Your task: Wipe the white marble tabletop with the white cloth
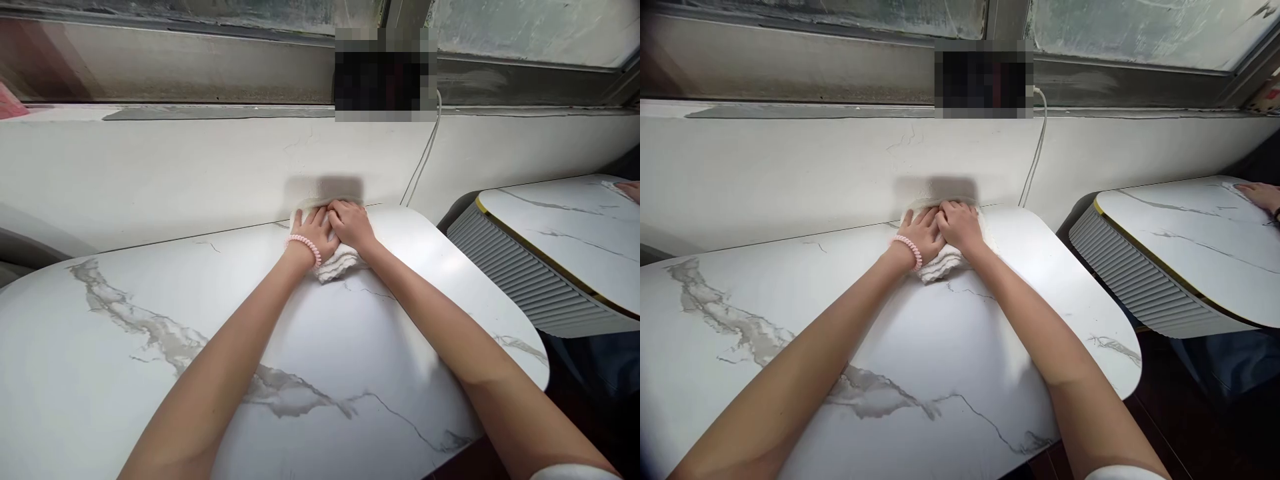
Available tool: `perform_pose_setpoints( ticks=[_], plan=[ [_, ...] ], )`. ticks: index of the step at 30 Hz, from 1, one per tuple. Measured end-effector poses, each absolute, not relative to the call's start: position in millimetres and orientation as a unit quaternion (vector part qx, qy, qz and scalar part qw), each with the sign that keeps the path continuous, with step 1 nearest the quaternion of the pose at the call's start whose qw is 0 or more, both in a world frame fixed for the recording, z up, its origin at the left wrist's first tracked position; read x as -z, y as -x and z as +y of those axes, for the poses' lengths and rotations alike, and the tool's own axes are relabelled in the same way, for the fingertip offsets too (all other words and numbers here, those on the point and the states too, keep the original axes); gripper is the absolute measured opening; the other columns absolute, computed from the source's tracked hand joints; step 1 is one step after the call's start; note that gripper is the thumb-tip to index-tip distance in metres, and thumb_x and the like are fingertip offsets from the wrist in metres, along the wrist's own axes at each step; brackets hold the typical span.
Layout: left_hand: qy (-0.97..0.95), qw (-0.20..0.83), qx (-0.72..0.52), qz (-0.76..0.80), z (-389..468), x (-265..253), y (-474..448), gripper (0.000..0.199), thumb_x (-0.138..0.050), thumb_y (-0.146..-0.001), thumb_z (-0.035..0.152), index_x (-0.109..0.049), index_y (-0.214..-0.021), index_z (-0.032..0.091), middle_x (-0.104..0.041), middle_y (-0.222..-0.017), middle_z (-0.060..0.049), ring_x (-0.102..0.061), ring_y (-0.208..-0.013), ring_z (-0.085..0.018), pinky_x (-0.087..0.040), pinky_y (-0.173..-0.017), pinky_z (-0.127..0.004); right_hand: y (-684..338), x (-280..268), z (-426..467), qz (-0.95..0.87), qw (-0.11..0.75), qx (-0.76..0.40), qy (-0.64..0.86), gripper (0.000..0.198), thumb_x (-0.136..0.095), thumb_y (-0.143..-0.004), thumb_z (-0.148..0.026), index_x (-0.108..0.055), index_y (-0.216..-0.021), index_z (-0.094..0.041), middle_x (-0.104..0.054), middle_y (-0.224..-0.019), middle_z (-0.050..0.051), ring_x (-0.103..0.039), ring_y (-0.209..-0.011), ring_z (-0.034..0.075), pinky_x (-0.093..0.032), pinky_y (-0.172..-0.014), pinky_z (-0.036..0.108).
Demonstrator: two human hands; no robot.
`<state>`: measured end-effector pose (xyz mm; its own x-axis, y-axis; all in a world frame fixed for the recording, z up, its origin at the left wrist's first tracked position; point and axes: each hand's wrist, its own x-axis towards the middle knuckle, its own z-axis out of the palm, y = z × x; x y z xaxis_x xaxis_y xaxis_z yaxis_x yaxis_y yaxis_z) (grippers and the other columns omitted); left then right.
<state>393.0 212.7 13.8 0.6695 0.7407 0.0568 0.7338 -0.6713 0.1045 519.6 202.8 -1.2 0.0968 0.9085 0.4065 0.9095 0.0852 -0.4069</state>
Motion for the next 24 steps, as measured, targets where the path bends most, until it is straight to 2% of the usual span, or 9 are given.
perform_pose_setpoints(
  ticks=[5, 13, 24],
  plan=[
    [-0.903, 0.032, -0.025, 0.428, 196.4, -14.9, -386.9, 0.061, -0.022, -0.098, 0.038, -0.024, -0.153, 0.013, -0.018, -0.162, -0.013, -0.013, -0.150, -0.024, -0.005, -0.120, -0.054, -511.3, 0.6, 187.7, -0.688, 0.295, -0.003, 0.663, 0.024, -0.034, -0.094, -0.021, -0.058, -0.092, -0.020, -0.068, -0.105, 0.010, -0.056, -0.104, 0.028, -0.037, -0.097, 0.047],
    [-0.900, 0.016, -0.024, 0.435, 133.3, -16.6, -361.9, 0.059, -0.024, -0.098, 0.035, -0.030, -0.151, 0.009, -0.021, -0.160, -0.018, -0.016, -0.149, -0.029, -0.010, -0.118, -0.060, -490.8, -2.2, 127.9, -0.725, 0.290, -0.014, 0.624, 0.026, -0.034, -0.095, -0.023, -0.060, -0.100, -0.019, -0.068, -0.108, 0.011, -0.056, -0.110, 0.028, -0.036, -0.100, 0.044],
    [-0.918, 0.034, -0.041, 0.393, 36.1, -12.3, -349.8, 0.064, -0.031, -0.096, 0.036, -0.026, -0.152, 0.005, -0.022, -0.158, -0.023, -0.018, -0.147, -0.037, -0.010, -0.115, -0.068, -477.7, -8.9, 17.9, -0.731, 0.279, -0.014, 0.623, 0.034, -0.031, -0.097, -0.021, -0.060, -0.115, -0.018, -0.065, -0.120, 0.009, -0.051, -0.121, 0.025, -0.034, -0.107, 0.044]
  ],
)
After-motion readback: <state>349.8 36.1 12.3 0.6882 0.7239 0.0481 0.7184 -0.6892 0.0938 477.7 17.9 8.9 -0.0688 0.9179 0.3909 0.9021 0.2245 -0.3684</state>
